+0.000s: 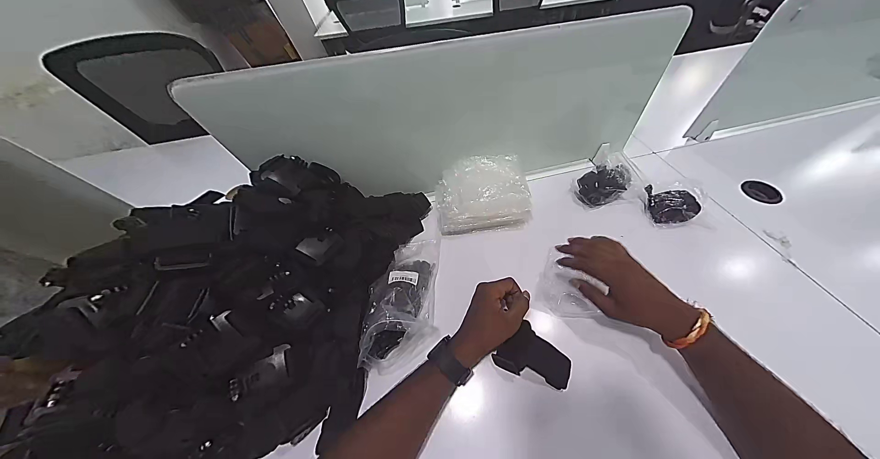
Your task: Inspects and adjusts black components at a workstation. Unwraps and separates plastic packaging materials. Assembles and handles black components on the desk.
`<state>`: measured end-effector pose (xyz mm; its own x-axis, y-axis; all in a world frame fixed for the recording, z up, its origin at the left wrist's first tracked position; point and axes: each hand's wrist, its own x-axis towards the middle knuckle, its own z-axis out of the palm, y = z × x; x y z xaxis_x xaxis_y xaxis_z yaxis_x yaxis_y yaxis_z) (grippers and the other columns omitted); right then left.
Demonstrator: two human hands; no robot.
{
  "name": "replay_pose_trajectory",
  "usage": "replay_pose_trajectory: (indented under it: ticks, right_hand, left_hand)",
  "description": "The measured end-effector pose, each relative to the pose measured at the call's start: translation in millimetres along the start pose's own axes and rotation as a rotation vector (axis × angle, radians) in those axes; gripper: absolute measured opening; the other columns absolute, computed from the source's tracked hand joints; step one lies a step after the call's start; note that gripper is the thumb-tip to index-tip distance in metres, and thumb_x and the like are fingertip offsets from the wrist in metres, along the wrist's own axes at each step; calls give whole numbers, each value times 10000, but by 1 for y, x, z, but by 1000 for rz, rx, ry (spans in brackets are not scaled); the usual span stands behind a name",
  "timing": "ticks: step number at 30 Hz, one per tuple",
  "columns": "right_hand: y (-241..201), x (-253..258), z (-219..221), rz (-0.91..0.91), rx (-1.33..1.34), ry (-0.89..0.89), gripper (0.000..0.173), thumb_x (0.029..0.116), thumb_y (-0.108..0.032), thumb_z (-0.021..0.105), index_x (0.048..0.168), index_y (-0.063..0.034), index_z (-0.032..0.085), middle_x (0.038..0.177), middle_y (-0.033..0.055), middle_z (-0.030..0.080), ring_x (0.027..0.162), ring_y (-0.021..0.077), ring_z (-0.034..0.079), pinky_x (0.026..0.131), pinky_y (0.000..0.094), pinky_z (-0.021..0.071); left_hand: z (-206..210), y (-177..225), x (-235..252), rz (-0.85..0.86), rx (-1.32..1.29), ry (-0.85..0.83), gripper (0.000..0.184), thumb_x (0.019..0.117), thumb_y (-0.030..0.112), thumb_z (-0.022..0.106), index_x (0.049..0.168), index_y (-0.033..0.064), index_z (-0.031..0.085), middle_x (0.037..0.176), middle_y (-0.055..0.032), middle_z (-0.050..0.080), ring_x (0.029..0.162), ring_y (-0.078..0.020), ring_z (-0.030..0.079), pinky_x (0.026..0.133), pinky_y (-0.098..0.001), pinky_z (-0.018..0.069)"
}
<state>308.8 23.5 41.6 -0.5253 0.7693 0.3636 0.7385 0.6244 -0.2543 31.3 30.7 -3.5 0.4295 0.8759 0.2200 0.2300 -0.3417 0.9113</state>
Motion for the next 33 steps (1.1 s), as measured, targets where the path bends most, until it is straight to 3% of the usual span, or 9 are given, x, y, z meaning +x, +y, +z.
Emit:
replay_pose_trajectory:
  ticks: [3, 6, 9, 14, 18, 23, 28, 30, 33]
  right_hand:
    - [-12, -1, 27, 102, 26, -327, 715, 1008, -620, 432, 1549, -152, 450, 1675, 63, 314, 1565, 298, 215, 1217, 656, 145]
    - [-19, 0, 41, 126, 73, -409, 961, 941, -743, 442, 1632, -99, 263, 1720, 94, 170, 1591, 309, 90, 1220, 674, 52]
    - [-21, 1, 37, 125, 117, -404, 1111, 863, -789, 532, 1645, -76, 193, 1725, 108, 134, 1593, 309, 70, 1223, 672, 37]
    - [-24, 2, 45, 152, -33, -456, 1096, 874, -808, 470, 1647, -84, 192, 1730, 95, 116, 1593, 322, 65, 1212, 689, 29]
    - [-24, 2, 48, 118, 50, -407, 965, 946, -672, 488, 1642, -68, 202, 1722, 98, 159, 1594, 284, 88, 1232, 649, 32]
    - [-30, 2, 47, 105, 74, -234, 841, 876, -551, 659, 1565, -148, 395, 1642, 59, 365, 1552, 257, 250, 1220, 664, 110]
    - [-39, 2, 43, 3, -154, 134, 229, 986, -293, 566, 1119, -160, 697, 1141, 29, 709, 1126, 223, 649, 1077, 571, 380]
    - [-39, 2, 39, -41, -179, 239, 216, 1030, -254, 529, 1011, -166, 725, 1015, 15, 722, 995, 200, 662, 1003, 507, 413]
    - [-37, 1, 32, -51, -109, 309, 221, 1042, -262, 551, 1038, -180, 756, 995, 12, 729, 965, 181, 663, 966, 475, 426]
  left_hand:
    - [0, -6, 3, 135, 25, 34, 172, 912, 166, 665, 966, 3, 680, 908, -82, 672, 848, -128, 639, 776, -280, 541]
    - [-7, -8, 8, 214, 7, -82, 358, 797, 30, 673, 1150, -23, 655, 1245, -159, 634, 1144, -209, 617, 965, -330, 533]
    - [-16, -9, 13, 208, 35, -185, 454, 774, -22, 637, 1227, -1, 667, 1364, -164, 572, 1200, -207, 587, 960, -313, 525]
    - [-25, -10, 21, 190, 244, -271, 352, 936, 88, 681, 1288, 95, 696, 1435, -148, 544, 1224, -221, 589, 1051, -353, 501]
    - [-18, -3, 22, 225, 403, -254, 295, 964, 173, 684, 1251, 134, 736, 1394, -123, 598, 1235, -252, 585, 1087, -389, 465]
    - [-11, -5, 18, 368, 525, -134, 199, 1010, 170, 599, 1057, 90, 774, 1167, -92, 709, 1124, -233, 645, 1016, -367, 511]
    - [-16, -8, 17, 407, 514, 26, 224, 1021, 203, 596, 1041, 77, 780, 1083, -80, 735, 1039, -199, 677, 954, -337, 539]
    - [-20, -6, 16, 404, 514, 44, 224, 1027, 207, 594, 1037, 86, 782, 1086, -67, 736, 1039, -184, 676, 955, -324, 535]
    - [-27, -2, 18, 414, 483, 52, 189, 1003, 166, 620, 1012, 87, 791, 1070, -63, 746, 1017, -186, 684, 941, -331, 540]
